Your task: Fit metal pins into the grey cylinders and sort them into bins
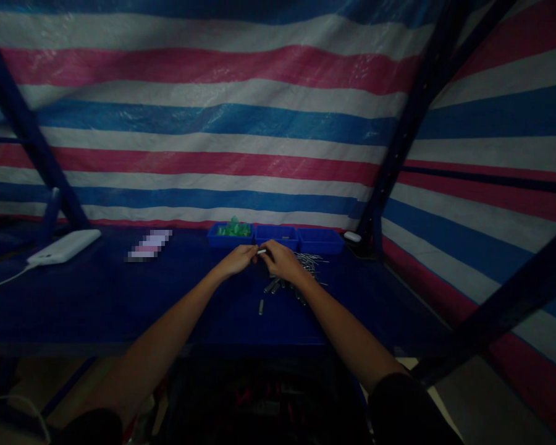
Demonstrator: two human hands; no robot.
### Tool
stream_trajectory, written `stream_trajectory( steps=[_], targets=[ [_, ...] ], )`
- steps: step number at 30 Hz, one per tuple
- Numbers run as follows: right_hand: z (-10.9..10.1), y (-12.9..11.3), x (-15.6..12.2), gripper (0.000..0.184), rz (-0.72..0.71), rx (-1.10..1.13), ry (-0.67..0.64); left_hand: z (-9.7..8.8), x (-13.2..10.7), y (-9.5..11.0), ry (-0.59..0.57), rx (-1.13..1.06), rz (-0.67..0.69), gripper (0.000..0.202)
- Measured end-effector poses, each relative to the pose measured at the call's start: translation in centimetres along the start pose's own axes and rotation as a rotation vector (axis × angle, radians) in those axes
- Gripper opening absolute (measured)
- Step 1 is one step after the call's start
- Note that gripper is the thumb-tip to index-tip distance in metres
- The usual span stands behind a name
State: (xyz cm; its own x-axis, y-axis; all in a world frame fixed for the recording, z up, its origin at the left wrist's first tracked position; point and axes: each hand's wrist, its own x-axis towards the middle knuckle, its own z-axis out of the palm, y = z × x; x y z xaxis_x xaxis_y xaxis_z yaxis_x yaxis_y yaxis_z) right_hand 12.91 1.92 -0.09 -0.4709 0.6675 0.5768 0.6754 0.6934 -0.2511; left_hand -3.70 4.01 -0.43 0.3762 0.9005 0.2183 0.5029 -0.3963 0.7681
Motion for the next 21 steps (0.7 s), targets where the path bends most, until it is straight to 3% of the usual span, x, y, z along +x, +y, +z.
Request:
stream_trajectory(
  steps=[2, 5, 10, 15, 21],
  targets=[
    [-0.3, 0.4, 0.2, 0.015, 0.069, -0.032, 0.037, 0.1, -0.1, 0.2, 0.023, 0.027, -0.003, 0.047],
    [-1.1, 1.8, 0.3, 0.029, 0.257, -0.107, 0.181, 0.4, -0.4, 0.3, 0.020, 0.158, 0.065, 0.041],
    [-1.8, 4.8, 0.1, 0.029, 0.432, -0.234, 0.331, 1.5, -1.1, 0.4, -0.107, 0.477, 0.273, 0.030],
    [-1.5, 5.9, 0.2, 0.029, 0.477, -0.314, 0.196, 2.4, -1.3, 0.4, -0.131, 0.557, 0.242, 0.021],
    [-1.1, 4.4, -0.1, 0.031, 0.427, -0.198, 0.138, 2.3, -0.6, -0.4, -0.086, 0.512, 0.191, 0.020]
  ],
)
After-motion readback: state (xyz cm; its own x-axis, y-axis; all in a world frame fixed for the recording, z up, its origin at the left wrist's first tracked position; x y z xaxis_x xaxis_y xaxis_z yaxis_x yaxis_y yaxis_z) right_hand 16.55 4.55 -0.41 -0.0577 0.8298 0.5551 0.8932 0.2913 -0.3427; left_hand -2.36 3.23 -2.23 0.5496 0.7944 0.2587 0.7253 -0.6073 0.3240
